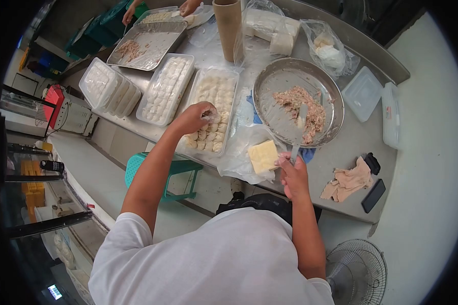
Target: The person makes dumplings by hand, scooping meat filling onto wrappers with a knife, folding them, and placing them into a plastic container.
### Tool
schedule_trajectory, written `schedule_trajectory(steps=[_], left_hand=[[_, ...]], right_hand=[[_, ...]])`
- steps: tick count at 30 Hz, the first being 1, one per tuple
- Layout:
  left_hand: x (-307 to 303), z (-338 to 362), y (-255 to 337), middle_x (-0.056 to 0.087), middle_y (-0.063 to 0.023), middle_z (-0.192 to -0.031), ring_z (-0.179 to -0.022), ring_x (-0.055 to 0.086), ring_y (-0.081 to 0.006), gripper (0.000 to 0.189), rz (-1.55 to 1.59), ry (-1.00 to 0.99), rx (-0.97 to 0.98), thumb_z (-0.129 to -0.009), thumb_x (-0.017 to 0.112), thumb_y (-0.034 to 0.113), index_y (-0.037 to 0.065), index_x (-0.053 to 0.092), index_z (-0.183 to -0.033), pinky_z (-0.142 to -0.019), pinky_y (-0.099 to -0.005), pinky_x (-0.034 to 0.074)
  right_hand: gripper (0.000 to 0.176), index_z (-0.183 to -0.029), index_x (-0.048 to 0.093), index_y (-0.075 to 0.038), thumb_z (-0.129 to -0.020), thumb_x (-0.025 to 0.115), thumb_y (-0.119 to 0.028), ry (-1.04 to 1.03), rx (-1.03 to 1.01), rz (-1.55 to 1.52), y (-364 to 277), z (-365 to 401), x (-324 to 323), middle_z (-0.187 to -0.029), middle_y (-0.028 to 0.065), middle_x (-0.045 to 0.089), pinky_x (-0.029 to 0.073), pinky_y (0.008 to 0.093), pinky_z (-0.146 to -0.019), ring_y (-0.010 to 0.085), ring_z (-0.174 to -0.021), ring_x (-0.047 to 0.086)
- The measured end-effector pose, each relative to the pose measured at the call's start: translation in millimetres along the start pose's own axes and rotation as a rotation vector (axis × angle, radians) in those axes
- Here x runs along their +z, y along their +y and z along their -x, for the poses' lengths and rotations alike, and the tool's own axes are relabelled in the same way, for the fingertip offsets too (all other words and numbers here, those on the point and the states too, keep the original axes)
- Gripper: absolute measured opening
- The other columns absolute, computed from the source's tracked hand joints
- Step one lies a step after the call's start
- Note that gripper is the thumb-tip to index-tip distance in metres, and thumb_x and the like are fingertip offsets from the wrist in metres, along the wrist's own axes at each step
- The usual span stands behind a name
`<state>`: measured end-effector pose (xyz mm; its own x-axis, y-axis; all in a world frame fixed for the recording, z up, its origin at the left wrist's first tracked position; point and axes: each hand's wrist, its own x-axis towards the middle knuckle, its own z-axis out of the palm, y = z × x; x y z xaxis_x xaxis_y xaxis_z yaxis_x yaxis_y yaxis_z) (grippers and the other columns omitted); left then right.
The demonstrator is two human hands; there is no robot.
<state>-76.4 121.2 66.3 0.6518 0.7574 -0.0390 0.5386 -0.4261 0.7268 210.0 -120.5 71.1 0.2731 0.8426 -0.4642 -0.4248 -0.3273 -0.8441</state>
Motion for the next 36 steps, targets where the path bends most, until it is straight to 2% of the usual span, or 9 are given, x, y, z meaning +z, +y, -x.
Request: schedule_trajectory(steps=[7, 9, 11, 14, 17, 20, 26, 29, 36], left_hand=[[9.4, -1.2, -2.1, 0.069, -0.0181, -0.108, -0.099, 0.066, -0.0296, 0.032, 0.010, -0.035, -0.044, -0.081, 0.067, -0.001, 0.004, 0.068, -0.113, -0.087, -0.0351, 0.051], [4.5, -2.8, 5.2, 0.068, -0.0194, -0.109, -0.101, 0.065, -0.0316, 0.033, -0.010, -0.087, -0.087, -0.080, 0.065, -0.003, 0.004, 0.068, -0.112, -0.088, -0.0361, 0.051], [12.6, -1.9, 7.4, 0.066, -0.0180, -0.114, -0.105, 0.063, -0.0336, 0.038, -0.343, 0.036, 0.090, -0.078, 0.065, -0.005, 0.005, 0.067, -0.114, -0.093, -0.0378, 0.049], [41.4, -1.9, 55.2, 0.065, -0.0169, -0.113, -0.108, 0.060, -0.0353, 0.039, -0.147, 0.207, 0.172, -0.076, 0.066, -0.004, 0.004, 0.066, -0.114, -0.098, -0.0400, 0.046], [103.8, 14.0, 111.8, 0.061, -0.0158, -0.112, -0.112, 0.056, -0.0353, 0.035, 0.115, 0.024, 0.230, -0.075, 0.070, 0.000, 0.003, 0.065, -0.110, -0.097, -0.0426, 0.046], [150.5, 29.4, 131.9, 0.058, -0.0174, -0.111, -0.108, 0.056, -0.0367, 0.034, 0.034, -0.091, 0.336, -0.073, 0.071, 0.001, 0.002, 0.064, -0.107, -0.094, -0.0439, 0.046], [159.3, 27.8, 129.6, 0.056, -0.0190, -0.106, -0.102, 0.056, -0.0388, 0.034, 0.092, -0.064, 0.251, -0.069, 0.073, 0.002, -0.001, 0.061, -0.100, -0.089, -0.0452, 0.048], [164.9, 22.7, 135.1, 0.055, -0.0197, -0.104, -0.101, 0.056, -0.0393, 0.033, 0.083, -0.029, 0.190, -0.068, 0.075, 0.004, -0.002, 0.060, -0.097, -0.086, -0.0462, 0.048], [168.7, 23.1, 154.6, 0.054, -0.0206, -0.100, -0.097, 0.055, -0.0402, 0.027, -0.043, 0.041, 0.121, -0.070, 0.072, 0.006, -0.003, 0.057, -0.091, -0.084, -0.0474, 0.047]], right_hand=[[0.031, -0.123, 0.055, -0.002, -0.098, 0.056, -0.020, 0.258, -0.145, 0.218, -19.6, 6.3, -69.3, -0.075, -0.0015, 0.053, 0.033, 0.0194, -0.042, 0.0031, -0.051, 0.042], [0.031, -0.124, 0.057, 0.000, -0.098, 0.053, -0.017, 0.334, -0.172, 0.327, -31.8, 5.0, -96.8, -0.074, 0.0032, 0.055, 0.042, 0.0259, -0.049, 0.0123, -0.054, 0.050], [0.025, -0.117, 0.063, -0.003, -0.095, 0.054, -0.011, 0.374, -0.704, 1.194, -59.1, 6.3, -112.9, -0.078, 0.0113, 0.057, 0.049, 0.0373, -0.061, 0.0255, -0.068, 0.060], [0.026, -0.110, 0.068, -0.007, -0.088, 0.055, -0.005, 0.436, -0.562, 1.577, -110.1, 24.7, -98.3, -0.087, 0.0171, 0.058, 0.050, 0.0454, -0.074, 0.0347, -0.085, 0.062], [0.027, -0.105, 0.070, -0.008, -0.082, 0.056, -0.003, 0.399, -0.457, 1.836, -132.0, 17.3, -92.5, -0.090, 0.0156, 0.059, 0.051, 0.0457, -0.074, 0.0337, -0.085, 0.064], [0.023, -0.096, 0.071, -0.007, -0.079, 0.057, -0.003, 0.266, -0.476, 1.981, -139.4, 0.7, -81.8, -0.088, 0.0149, 0.060, 0.052, 0.0444, -0.075, 0.0334, -0.084, 0.064], [0.021, -0.086, 0.073, -0.009, -0.080, 0.054, -0.006, 0.012, -0.484, 2.016, -149.5, -17.5, -79.4, -0.083, 0.0147, 0.068, 0.053, 0.0457, -0.073, 0.0347, -0.084, 0.066], [0.020, -0.084, 0.074, -0.008, -0.078, 0.054, -0.007, -0.039, -0.299, 2.086, -163.8, -24.4, -65.7, -0.085, 0.0172, 0.070, 0.053, 0.0467, -0.075, 0.0356, -0.086, 0.067], [0.020, -0.086, 0.075, -0.008, -0.076, 0.058, -0.003, -0.064, -0.217, 2.065, -184.2, -40.7, -54.1, -0.091, 0.0169, 0.071, 0.056, 0.0434, -0.078, 0.0348, -0.089, 0.069]])
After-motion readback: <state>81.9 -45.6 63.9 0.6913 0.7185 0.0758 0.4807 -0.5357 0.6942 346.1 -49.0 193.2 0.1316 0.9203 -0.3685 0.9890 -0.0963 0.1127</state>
